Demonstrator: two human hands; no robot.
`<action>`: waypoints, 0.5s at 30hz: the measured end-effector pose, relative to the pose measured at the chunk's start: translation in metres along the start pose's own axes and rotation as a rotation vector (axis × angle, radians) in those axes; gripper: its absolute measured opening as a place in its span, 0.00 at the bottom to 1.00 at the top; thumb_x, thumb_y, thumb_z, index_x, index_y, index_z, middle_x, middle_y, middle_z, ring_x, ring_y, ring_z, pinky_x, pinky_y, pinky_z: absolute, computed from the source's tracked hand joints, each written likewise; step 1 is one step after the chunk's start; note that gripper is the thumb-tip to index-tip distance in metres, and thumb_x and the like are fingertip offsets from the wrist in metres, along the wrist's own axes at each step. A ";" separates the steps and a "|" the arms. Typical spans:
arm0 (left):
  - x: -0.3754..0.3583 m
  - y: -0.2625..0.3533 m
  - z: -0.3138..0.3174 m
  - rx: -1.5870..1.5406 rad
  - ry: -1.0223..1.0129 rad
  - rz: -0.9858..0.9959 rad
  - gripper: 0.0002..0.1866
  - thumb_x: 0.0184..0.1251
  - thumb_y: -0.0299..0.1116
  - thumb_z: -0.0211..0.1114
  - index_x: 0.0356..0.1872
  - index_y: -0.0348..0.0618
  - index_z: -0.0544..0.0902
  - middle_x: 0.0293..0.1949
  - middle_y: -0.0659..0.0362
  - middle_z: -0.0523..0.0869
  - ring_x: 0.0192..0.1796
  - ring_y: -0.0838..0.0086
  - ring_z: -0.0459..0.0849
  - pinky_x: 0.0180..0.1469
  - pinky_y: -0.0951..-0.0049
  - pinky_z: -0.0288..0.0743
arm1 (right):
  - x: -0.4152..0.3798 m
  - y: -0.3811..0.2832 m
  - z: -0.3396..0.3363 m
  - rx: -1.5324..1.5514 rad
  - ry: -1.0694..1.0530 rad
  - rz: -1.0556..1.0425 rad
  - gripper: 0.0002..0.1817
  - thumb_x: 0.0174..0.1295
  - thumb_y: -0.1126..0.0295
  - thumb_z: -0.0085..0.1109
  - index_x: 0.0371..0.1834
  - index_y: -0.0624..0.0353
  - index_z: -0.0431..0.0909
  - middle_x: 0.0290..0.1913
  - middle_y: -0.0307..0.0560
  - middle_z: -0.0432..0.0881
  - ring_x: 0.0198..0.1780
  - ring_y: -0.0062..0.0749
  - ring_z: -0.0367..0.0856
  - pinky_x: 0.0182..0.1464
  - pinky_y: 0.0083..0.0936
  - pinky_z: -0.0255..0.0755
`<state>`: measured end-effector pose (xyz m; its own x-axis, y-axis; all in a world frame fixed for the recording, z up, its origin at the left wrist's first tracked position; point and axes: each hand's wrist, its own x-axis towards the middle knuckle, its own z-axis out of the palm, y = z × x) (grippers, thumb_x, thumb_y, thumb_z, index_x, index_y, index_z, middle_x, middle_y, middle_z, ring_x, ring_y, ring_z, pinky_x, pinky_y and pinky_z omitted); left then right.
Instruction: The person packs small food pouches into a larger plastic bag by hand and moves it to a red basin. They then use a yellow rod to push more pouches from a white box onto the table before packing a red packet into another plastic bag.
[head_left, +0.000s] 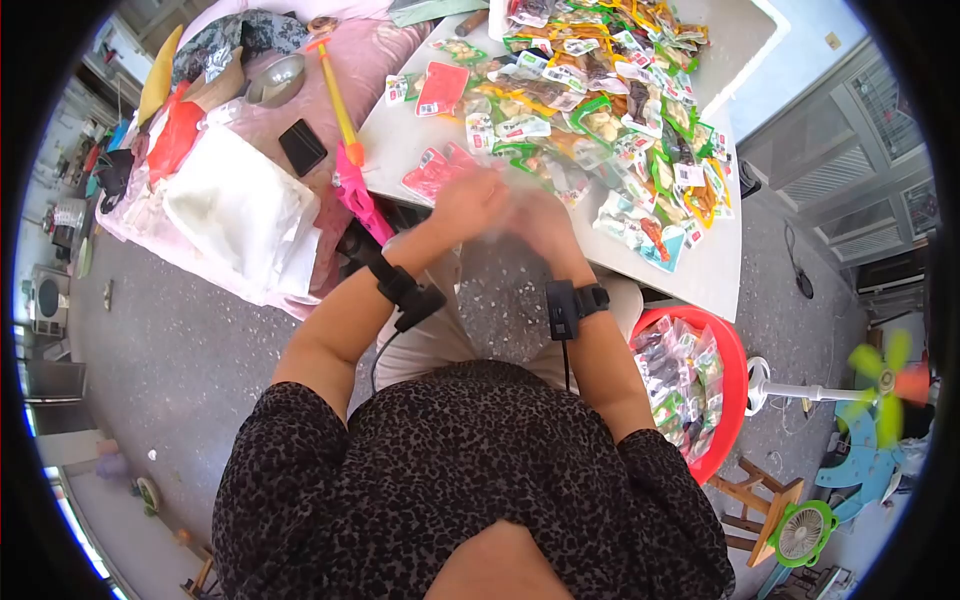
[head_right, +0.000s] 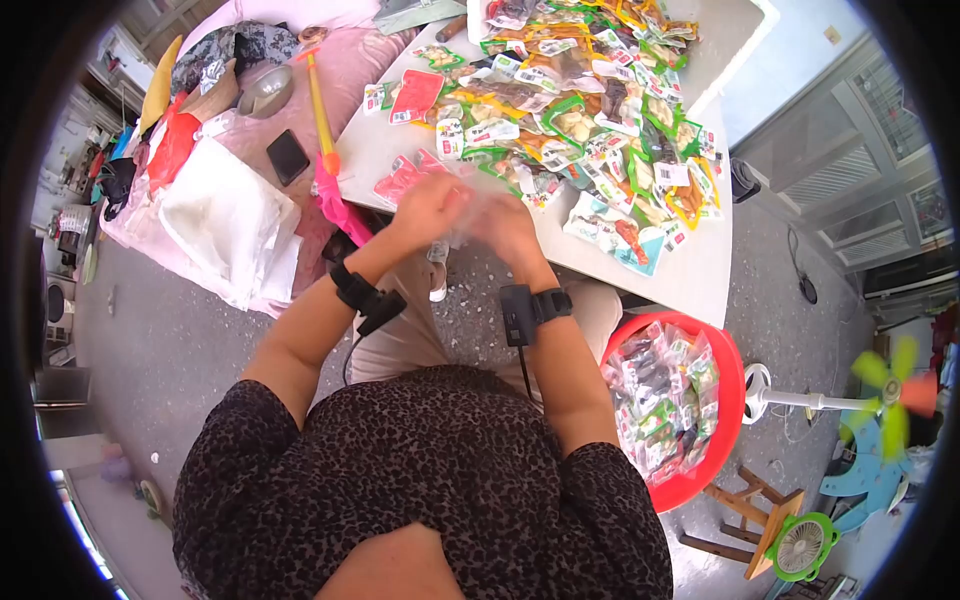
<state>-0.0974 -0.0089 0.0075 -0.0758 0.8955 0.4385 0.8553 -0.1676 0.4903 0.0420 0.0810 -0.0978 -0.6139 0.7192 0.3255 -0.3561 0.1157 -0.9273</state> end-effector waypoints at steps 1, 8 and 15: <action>0.011 -0.010 -0.008 -0.030 0.116 -0.024 0.16 0.49 0.36 0.58 0.39 0.39 0.74 0.35 0.50 0.77 0.39 0.60 0.75 0.40 0.65 0.69 | -0.001 -0.005 0.003 0.056 0.061 0.039 0.08 0.52 0.74 0.49 0.35 0.62 0.69 0.30 0.48 0.74 0.32 0.35 0.74 0.31 0.27 0.71; 0.096 -0.168 0.001 -0.301 0.365 -0.724 0.14 0.47 0.31 0.57 0.35 0.33 0.73 0.27 0.50 0.77 0.31 0.62 0.76 0.31 0.66 0.70 | -0.024 -0.080 0.022 0.277 0.501 0.499 0.08 0.53 0.73 0.48 0.37 0.60 0.68 0.31 0.42 0.74 0.32 0.28 0.74 0.31 0.22 0.69; 0.114 -0.236 0.028 -1.186 0.326 -1.072 0.07 0.48 0.24 0.58 0.30 0.40 0.72 0.23 0.60 0.73 0.22 0.78 0.72 0.18 0.79 0.65 | -0.035 -0.099 0.021 0.231 0.525 0.572 0.08 0.54 0.73 0.47 0.38 0.59 0.67 0.32 0.41 0.75 0.32 0.26 0.75 0.31 0.18 0.68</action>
<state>-0.2935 0.1439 -0.0792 -0.5728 0.7101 -0.4095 -0.4972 0.0962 0.8623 0.0841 0.0301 -0.0137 -0.3548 0.8584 -0.3704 -0.2587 -0.4708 -0.8434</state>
